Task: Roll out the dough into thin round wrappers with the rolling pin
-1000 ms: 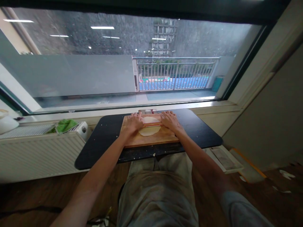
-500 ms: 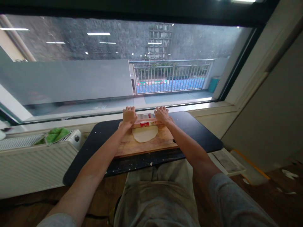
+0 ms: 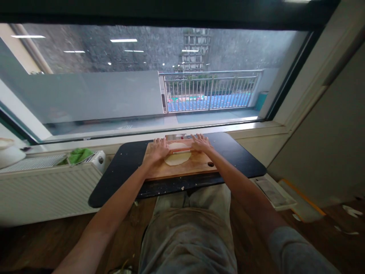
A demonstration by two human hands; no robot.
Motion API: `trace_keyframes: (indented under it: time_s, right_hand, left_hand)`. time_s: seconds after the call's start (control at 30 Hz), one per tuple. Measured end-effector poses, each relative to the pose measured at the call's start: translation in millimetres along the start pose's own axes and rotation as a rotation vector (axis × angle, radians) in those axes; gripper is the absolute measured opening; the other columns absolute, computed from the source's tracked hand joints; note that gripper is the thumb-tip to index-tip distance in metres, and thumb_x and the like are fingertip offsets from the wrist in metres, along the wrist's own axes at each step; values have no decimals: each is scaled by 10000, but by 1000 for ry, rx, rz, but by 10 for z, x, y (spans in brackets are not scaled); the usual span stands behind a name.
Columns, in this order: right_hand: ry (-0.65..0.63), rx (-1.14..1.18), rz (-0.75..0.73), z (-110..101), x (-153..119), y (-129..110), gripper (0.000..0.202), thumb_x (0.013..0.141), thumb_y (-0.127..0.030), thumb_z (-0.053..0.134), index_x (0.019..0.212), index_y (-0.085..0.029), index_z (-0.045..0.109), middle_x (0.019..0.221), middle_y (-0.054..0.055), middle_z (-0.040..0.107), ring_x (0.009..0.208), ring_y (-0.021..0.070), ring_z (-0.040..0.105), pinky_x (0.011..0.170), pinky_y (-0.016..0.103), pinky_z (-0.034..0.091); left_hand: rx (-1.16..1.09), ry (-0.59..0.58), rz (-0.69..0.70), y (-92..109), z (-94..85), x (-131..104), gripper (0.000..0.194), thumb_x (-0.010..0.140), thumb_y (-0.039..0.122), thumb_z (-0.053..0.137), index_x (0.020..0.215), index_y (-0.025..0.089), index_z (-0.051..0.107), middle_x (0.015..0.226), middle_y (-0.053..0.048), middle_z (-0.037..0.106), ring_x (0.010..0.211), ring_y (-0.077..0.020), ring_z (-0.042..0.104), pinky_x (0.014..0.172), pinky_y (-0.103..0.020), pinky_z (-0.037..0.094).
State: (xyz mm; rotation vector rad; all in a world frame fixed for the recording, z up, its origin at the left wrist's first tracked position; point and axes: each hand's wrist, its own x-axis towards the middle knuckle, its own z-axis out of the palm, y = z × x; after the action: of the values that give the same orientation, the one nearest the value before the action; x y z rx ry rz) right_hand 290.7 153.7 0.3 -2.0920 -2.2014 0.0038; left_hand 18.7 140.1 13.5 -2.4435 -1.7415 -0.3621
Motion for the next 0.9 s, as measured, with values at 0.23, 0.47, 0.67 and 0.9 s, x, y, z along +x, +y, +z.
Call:
trace_keyframes:
  time_s: [0.23, 0.47, 0.67, 0.9]
  right_hand:
    - [141, -20, -174, 18, -606, -3, 595, 1124, -322, 346, 1696, -182, 436, 1757, 156, 416, 1632, 349, 350, 1339, 624, 222]
    - [236, -47, -261, -52, -1240, -92, 539, 1126, -291, 317, 1493, -79, 650, 1617, 226, 579, 1616, 348, 384, 1336, 555, 265]
    - [311, 29, -184, 13, -1391, -100, 656, 1137, -376, 268, 1613, 11, 500, 1681, 260, 491, 1654, 348, 324, 1331, 531, 280]
    - [291, -40, -234, -66, -1223, -67, 658, 1140, -370, 237, 1516, 24, 607, 1587, 289, 584, 1613, 362, 399, 1356, 549, 226]
  left_hand:
    - [-22, -20, 117, 38, -2, -428, 504, 1075, 288, 379, 1517, 233, 617, 1619, -127, 609, 1572, -336, 480, 1255, -525, 408]
    - [-43, -44, 211, 47, -84, -841, 531, 1101, 306, 321, 1529, 213, 621, 1587, -125, 642, 1561, -281, 502, 1306, -512, 372]
    - [-63, -25, 193, 41, -62, -953, 568, 1141, 369, 248, 1563, 185, 579, 1632, -130, 596, 1586, -258, 466, 1326, -460, 330]
    - [-26, -6, 188, 72, -58, -689, 616, 1143, 399, 253, 1577, 74, 545, 1690, -174, 519, 1648, -298, 361, 1344, -448, 300]
